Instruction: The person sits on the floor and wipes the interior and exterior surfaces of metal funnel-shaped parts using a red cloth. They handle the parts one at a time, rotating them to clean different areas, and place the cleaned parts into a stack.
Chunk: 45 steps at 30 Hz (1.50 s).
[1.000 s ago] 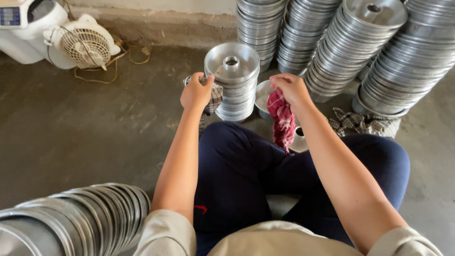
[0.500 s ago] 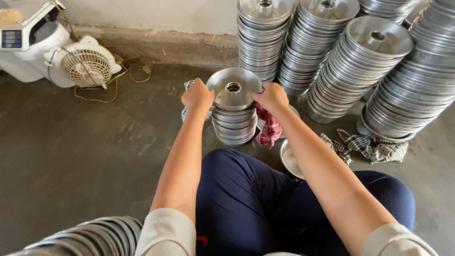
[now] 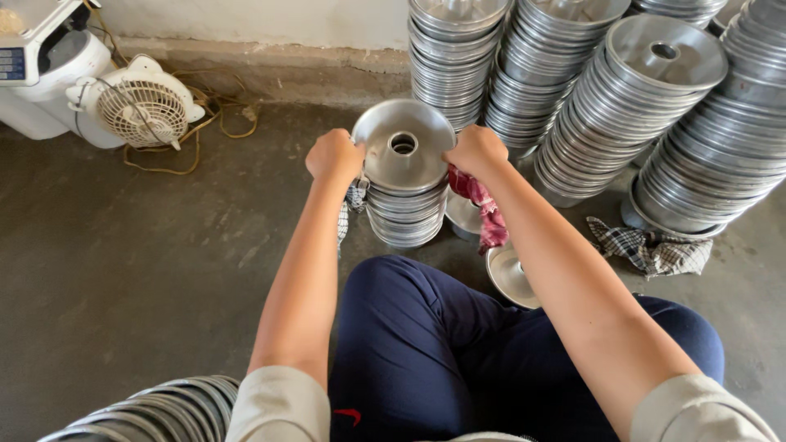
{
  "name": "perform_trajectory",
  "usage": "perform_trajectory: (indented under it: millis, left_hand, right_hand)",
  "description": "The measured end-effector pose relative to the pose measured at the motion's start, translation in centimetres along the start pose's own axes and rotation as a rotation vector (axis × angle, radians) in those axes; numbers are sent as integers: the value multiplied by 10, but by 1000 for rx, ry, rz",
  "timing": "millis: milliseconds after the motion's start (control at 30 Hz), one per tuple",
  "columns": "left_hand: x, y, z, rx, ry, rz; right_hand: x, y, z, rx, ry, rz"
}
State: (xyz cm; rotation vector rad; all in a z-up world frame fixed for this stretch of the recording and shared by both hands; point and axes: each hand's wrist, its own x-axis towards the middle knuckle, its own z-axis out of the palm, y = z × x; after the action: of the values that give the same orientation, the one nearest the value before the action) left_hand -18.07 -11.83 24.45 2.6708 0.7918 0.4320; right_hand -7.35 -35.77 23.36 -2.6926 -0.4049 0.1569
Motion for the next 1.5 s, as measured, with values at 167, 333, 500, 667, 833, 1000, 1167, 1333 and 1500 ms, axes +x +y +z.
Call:
perform_trajectory:
  millis: [167,333,500,667,833,1000,1167,1333,1500]
  left_hand:
    - [-23,12,-45,-260,98,110]
    - [-58,44,-67,-569,-37,368]
    - [-92,88,-29,-717,-387,355]
    - [-113,121,51,-653,-418,451]
    - [-130,128,138,-496,-291,450]
    - [-151,115,196,-366,-179,445]
    - [-161,95,238,-317,-2,585]
    - [-160,95,266,-206,71,592]
    - [-164,92,273,-226,48,587]
  right_hand:
    - [-5,18,-26,529,-97,-173]
    - [-38,73,-78,713,-60,-146]
    - [-88,136,-114,498,141,-164]
    - [-112,194,-119,228,309,-196]
    - [-115,226,-80,92,409,-307]
    - [-121,244,-26,73,471,-331]
    - [-115,260,8,-8,453,-375]
    - [-110,271,15,-76,328,-282]
    - [-109,276,21,-60,262,-211]
